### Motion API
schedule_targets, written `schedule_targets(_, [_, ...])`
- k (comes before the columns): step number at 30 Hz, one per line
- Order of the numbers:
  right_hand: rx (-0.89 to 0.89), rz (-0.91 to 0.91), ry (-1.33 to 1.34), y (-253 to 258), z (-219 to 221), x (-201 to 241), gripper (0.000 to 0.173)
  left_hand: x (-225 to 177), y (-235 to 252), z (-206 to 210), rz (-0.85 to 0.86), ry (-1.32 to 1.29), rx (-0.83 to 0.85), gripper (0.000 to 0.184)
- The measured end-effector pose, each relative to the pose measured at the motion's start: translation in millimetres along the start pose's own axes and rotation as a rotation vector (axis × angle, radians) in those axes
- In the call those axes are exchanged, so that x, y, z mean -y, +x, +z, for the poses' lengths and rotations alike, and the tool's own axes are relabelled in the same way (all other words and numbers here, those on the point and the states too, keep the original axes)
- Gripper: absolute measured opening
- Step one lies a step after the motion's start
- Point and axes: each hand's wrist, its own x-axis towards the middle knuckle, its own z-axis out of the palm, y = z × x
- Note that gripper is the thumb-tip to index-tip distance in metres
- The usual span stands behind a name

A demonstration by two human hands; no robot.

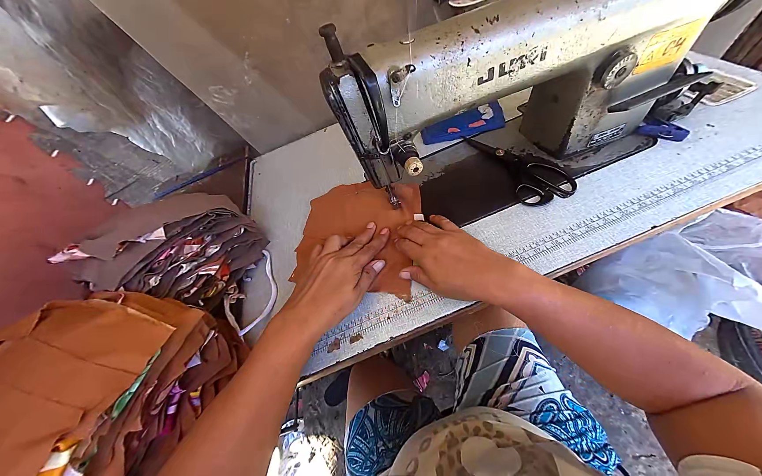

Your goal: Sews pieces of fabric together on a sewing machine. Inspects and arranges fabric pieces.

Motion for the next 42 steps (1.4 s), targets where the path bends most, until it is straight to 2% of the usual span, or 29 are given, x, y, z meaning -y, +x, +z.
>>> schedule_targets(5, [-0.051,-0.016,-0.010,-3,1,3,0.050,-5,10,0,-0.034,0.046,0.001,0.052])
schedule_targets(8, [0.003,-0.017,-0.020,-4,0,5,0.048,-7,15,-1,-0.046,0.064,0.012,0.051])
schedule_targets(20, [-0.041,0.080,-0.105,10,-3,-29,0.050,-11,44,-17,-0.154,0.098,0.164,0.054])
schedule_targets(23, [-0.101,0.119,-0.142,14,-6,-28,0.049,18,51,-25,-0.017,0.042,0.080,0.044])
schedule_targets(26, [-0.238,-0.008,-0.081,16,0,0,0.039,48,49,-23,0.143,-0.114,-0.023,0.033])
schedule_targets(29, [-0.035,-0.090,0.068,17,4,32,0.048,53,32,-12,0.132,-0.284,0.002,0.032])
schedule_targets(31, [0.051,-0.097,0.058,18,9,39,0.052,51,24,-6,0.092,-0.318,0.013,0.034])
schedule_targets(36, [0.055,-0.078,0.054,15,4,34,0.050,38,13,-5,0.049,-0.229,-0.004,0.038])
schedule_targets(42, [0.020,-0.055,0.039,8,1,19,0.046,15,14,-10,-0.006,-0.085,0.050,0.044])
